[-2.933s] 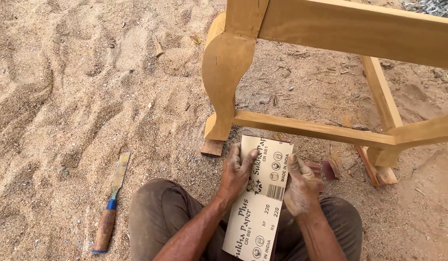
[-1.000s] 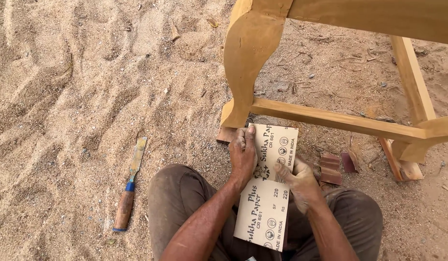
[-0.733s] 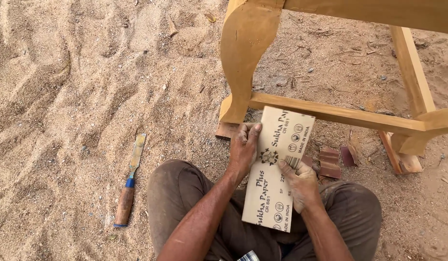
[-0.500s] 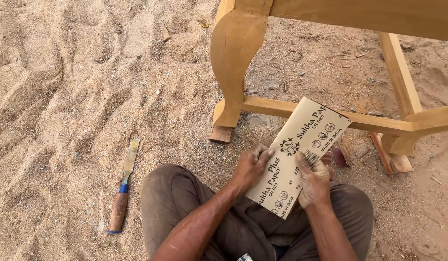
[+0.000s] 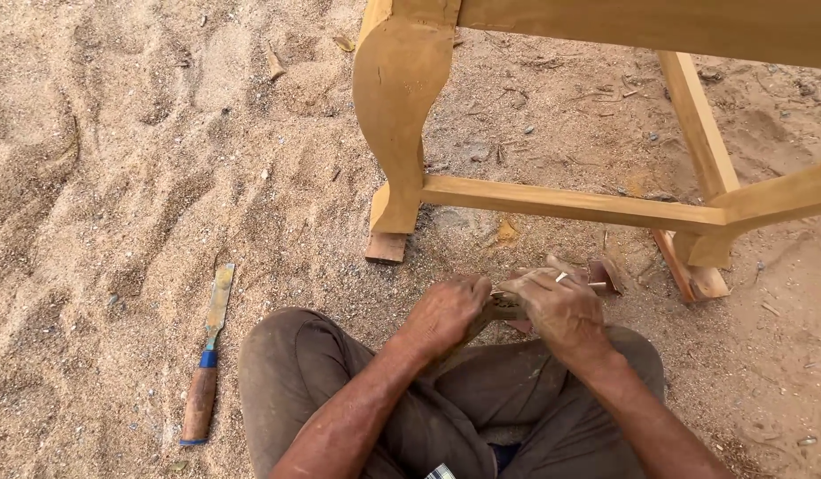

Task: The person is folding and tearing sandpaper into smaller, usable pieces for woodworking.

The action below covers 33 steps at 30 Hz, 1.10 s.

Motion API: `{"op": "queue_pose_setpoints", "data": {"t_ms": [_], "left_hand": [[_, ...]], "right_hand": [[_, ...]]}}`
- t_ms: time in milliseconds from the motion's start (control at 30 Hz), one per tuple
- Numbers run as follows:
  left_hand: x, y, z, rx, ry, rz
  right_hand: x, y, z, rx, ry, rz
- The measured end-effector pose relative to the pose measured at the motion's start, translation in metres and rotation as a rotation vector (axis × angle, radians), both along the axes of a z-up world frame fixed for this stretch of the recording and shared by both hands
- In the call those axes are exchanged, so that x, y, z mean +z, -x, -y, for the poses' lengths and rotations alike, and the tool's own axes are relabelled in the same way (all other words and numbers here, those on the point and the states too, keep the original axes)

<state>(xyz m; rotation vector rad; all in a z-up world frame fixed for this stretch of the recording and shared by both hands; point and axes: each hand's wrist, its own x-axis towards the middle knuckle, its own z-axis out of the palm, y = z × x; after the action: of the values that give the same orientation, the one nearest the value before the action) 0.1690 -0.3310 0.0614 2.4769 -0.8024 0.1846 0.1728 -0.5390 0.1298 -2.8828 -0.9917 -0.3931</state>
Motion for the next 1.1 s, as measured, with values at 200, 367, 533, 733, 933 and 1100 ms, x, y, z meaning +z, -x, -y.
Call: {"op": "queue_pose_setpoints", "data": {"t_ms": [200, 367, 533, 733, 933, 1100], "left_hand": [[0.061, 0.007, -0.015, -0.008, -0.083, 0.152], [0.132, 0.028, -0.046, -0.199, -0.131, -0.035], [0.213, 0.07, -0.075, -0.408, -0.115, -0.034], [0.208, 0.092, -0.137, -0.313, -0.18, -0.165], [0.165, 0.083, -0.135, -0.085, -0.094, -0.353], [0.146, 0.057, -0.071, -0.203, -0.029, 0.026]], "right_hand": [[0.031, -0.004, -0.017, -0.046, 0.003, -0.24], [0.083, 0.011, -0.022, 0.087, -0.039, -0.334], [0.144, 0.039, -0.02, 0.497, -0.167, -0.006], [0.126, -0.008, 0.079, 0.125, 0.308, -0.122], [0.125, 0.003, 0.065, -0.491, 0.24, -0.362], [0.107, 0.032, -0.04, 0.48, -0.021, 0.057]]}}
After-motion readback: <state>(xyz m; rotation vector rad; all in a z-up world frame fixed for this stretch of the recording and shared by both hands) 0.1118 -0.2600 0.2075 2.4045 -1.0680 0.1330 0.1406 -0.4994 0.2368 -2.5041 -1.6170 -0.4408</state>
